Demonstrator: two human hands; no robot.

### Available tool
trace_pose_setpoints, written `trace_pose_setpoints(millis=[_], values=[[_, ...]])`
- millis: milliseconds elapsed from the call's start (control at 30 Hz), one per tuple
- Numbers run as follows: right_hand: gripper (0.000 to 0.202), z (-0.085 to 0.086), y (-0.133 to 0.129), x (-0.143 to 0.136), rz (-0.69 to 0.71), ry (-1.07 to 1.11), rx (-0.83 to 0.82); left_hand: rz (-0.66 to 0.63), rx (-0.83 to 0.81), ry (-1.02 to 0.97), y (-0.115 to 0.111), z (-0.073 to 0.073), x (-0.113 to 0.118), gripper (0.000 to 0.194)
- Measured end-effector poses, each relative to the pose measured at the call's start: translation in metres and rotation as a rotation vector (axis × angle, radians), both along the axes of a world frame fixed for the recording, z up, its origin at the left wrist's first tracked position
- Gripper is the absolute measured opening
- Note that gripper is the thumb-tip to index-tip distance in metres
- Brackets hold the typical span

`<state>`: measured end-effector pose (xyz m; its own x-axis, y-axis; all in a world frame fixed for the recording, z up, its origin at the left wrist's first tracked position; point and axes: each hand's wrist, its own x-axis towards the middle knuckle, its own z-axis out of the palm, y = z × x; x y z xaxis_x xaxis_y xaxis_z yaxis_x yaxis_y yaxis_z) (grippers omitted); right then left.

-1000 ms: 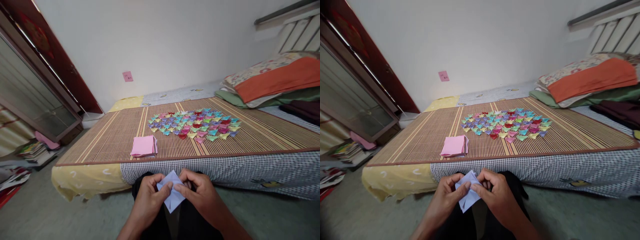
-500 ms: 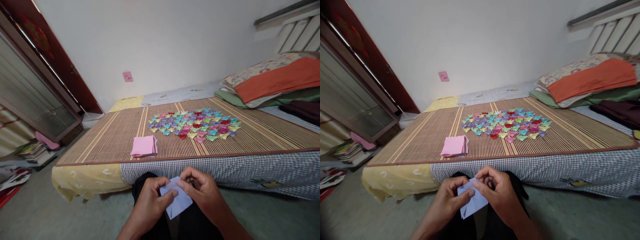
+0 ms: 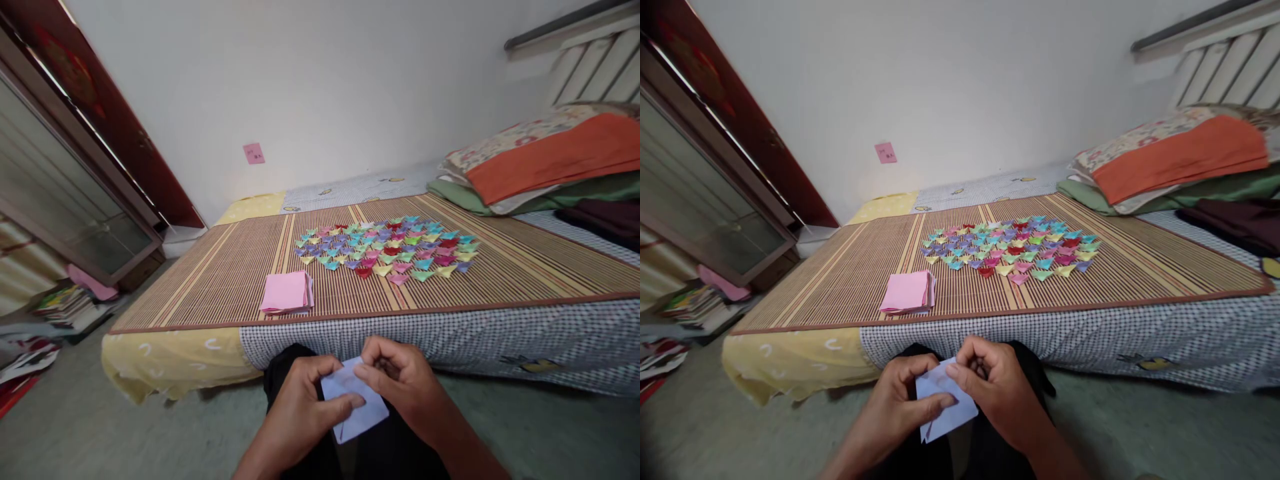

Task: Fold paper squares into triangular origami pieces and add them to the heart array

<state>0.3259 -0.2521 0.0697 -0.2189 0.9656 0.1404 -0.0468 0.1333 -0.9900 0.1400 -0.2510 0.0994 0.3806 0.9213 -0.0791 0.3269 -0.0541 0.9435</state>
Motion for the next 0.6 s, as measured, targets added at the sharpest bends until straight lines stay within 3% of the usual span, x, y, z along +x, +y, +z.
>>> trace_pose_setpoints(millis=[133,333,600], values=[[0.034,0.0005,0.0006,-0.0008,-0.029,-0.037,-0.021,0.01,0.027,-0.023,0.0012,-0.0018,0.0004,0.029],[0.02,0.0051,0.001,0.006,0.093,-0.115,0.048,0.048,-0.029,-0.139,0.0034,-0.0036,-0.005,0.033],[0.031,0.0037,0.0006,-0.0001,0.008,-0.102,0.137,0.07,-0.032,-0.206,0.0036,-0.0019,-0.0048,0.036]])
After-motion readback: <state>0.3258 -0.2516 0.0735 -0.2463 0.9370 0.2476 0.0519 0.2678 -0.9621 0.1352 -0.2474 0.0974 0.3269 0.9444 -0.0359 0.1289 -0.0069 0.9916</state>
